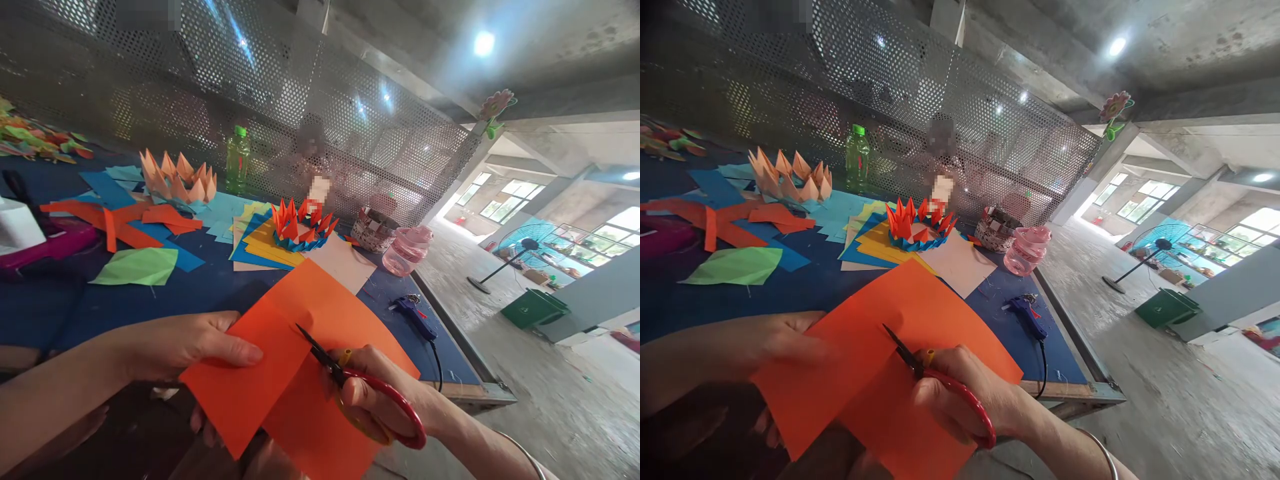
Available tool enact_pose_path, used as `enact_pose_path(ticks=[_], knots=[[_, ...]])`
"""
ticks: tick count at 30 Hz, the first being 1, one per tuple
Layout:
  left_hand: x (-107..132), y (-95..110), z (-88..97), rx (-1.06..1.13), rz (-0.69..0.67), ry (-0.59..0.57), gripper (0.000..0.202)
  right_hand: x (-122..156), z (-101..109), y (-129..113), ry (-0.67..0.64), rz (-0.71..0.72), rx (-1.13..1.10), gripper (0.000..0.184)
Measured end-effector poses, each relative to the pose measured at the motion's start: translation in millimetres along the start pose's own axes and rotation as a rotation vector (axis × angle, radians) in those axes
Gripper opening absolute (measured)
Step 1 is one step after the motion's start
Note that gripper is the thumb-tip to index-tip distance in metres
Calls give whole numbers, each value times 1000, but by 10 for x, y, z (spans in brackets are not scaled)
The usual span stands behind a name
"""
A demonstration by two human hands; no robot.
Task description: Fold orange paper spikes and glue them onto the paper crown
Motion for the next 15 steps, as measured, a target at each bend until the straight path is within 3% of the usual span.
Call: enact_pose_path(ticks=[8,15], knots=[[2,-13,-13,52,16,96,29,9,-36,-74,57,-113,-15,39],[-46,-50,25,13,40,-6,32,-29,-37,-115,27,-96,21,39]])
Point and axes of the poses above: each hand's wrist, its own x-axis away from the middle knuckle, its own z-axis out of the back of the hand, y = z × x, the point moved 1 cm from there along -x, towards the middle knuckle, and after that the axes turned 4 degrees about y, right-handed, at the moved point
